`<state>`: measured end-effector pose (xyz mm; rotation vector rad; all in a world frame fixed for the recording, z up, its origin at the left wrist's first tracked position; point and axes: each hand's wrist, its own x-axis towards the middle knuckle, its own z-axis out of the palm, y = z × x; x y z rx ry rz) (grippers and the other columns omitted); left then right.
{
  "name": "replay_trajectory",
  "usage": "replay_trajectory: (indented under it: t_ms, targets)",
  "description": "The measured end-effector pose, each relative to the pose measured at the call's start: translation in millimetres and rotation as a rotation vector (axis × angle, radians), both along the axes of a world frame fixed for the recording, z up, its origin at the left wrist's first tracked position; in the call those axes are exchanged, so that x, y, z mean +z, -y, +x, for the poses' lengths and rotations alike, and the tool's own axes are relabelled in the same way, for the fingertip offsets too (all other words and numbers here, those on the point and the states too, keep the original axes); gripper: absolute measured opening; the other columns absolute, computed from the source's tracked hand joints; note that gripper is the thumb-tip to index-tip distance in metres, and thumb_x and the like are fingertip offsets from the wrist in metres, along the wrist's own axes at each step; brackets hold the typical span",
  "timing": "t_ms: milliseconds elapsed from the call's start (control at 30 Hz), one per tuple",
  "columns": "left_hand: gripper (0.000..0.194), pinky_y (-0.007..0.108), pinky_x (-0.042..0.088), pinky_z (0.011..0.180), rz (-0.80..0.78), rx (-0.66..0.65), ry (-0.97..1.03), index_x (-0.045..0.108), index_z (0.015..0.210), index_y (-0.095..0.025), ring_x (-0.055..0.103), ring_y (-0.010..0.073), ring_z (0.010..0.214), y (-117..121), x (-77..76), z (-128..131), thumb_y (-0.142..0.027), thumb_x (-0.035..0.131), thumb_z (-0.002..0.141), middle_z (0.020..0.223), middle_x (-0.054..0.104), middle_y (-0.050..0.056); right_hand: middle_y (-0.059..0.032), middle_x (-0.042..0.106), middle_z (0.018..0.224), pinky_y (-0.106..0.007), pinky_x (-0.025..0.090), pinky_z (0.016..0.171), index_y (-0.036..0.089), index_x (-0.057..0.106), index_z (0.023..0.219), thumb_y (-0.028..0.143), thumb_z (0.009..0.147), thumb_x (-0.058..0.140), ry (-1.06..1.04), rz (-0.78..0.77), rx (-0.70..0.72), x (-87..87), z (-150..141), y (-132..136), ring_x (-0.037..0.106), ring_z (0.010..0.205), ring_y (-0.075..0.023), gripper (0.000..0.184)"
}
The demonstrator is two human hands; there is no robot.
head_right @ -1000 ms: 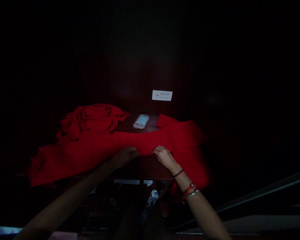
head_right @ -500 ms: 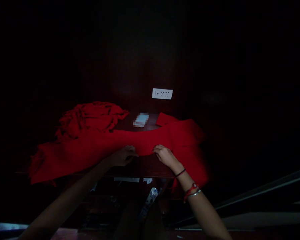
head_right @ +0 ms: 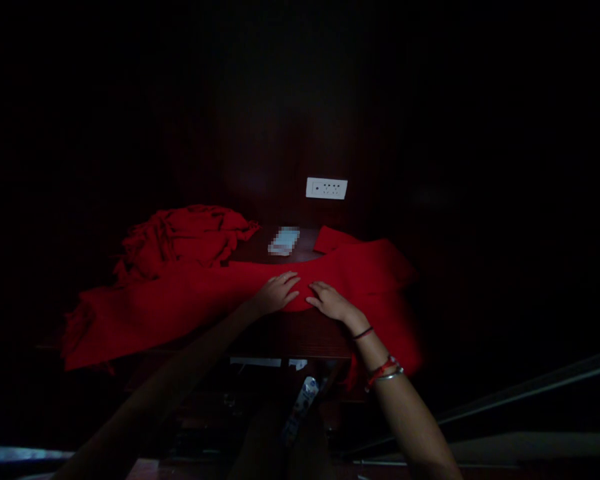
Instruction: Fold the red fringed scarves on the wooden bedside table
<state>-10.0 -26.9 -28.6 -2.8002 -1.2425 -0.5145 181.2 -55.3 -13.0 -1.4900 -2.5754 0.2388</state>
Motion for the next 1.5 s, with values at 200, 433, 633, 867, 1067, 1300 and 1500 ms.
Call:
replay_trajectory:
  t_ms: [200,433,633,867,1067,1300,1500]
  targets:
    - [0.064,0.043,0.022,0.097,-0.073,-0.025,-0.119,0.029,0.128,-0.015,0.023,0.0261,0.122,5,-24.3,-3,-0.056,0.028,0.079,0.134,0.027,0.01,-0.0085,0.011,0.139,-0.04,0.013,0.102,0.014,0.016,0.134,0.055,0.081,0.014,0.128,-0.099,-0.035,-28.7,9,9,0.006,0.127,-0.0218,0.067]
    - [0.072,0.042,0.018,0.098,-0.121,-0.039,-0.091,0.027,0.129,-0.015,0.02,0.0259,0.124,4,-19.3,-5,-0.062,0.032,0.074,0.135,0.026,0.011,-0.0129,0.022,0.136,-0.039,0.019,0.101,0.011,0.025,0.131,0.052,0.081,0.026,0.13,-0.088,0.021,-10.9,12,8,0.017,0.125,-0.0231,0.064]
    - [0.059,0.031,0.028,0.093,-0.043,-0.247,-0.011,0.041,0.118,-0.019,0.037,0.0208,0.112,16,4.7,-13,-0.05,0.051,0.069,0.122,0.041,0.007,-0.0086,0.056,0.108,-0.03,0.037,0.089,0.015,0.053,0.109,0.027,0.084,0.035,0.093,0.183,0.223,3.1,12,16,0.049,0.101,-0.0168,0.033]
    - [0.022,0.024,0.038,0.073,0.004,-0.263,-0.112,0.05,0.09,-0.02,0.051,0.0148,0.085,24,16.4,-13,-0.013,0.043,0.07,0.092,0.055,0.001,-0.0075,0.06,0.083,-0.029,0.042,0.073,0.013,0.057,0.096,0.018,0.084,0.034,0.215,0.386,0.198,-12.6,2,23,0.053,0.078,-0.0161,0.026]
    - [0.013,0.023,0.038,0.068,0.047,-0.216,-0.12,0.049,0.088,-0.019,0.051,0.0142,0.083,24,13.9,-9,-0.025,0.045,0.077,0.088,0.056,0.001,-0.0059,0.059,0.079,-0.026,0.041,0.072,0.016,0.058,0.092,0.016,0.083,0.036,0.089,0.454,0.193,-17.1,6,18,0.052,0.076,-0.0142,0.023]
    - [0.012,0.022,0.037,0.073,0.082,-0.23,-0.127,0.055,0.085,-0.019,0.05,0.0132,0.084,22,7.9,-2,-0.021,0.044,0.08,0.088,0.055,0.002,-0.005,0.058,0.072,-0.025,0.04,0.068,0.016,0.059,0.078,0.014,0.082,0.038,0.017,0.467,0.147,-16.1,6,20,0.05,0.069,-0.0138,0.022]
    - [0.016,0.019,0.036,0.072,-0.085,-0.324,0.013,0.058,0.079,-0.017,0.049,0.0104,0.076,20,7.4,-3,-0.012,0.043,0.077,0.079,0.053,0.001,-0.0062,0.059,0.083,-0.025,0.041,0.074,0.015,0.06,0.084,0.009,0.079,0.039,-0.064,0.302,0.184,-16.9,6,21,0.052,0.08,-0.0134,0.022]
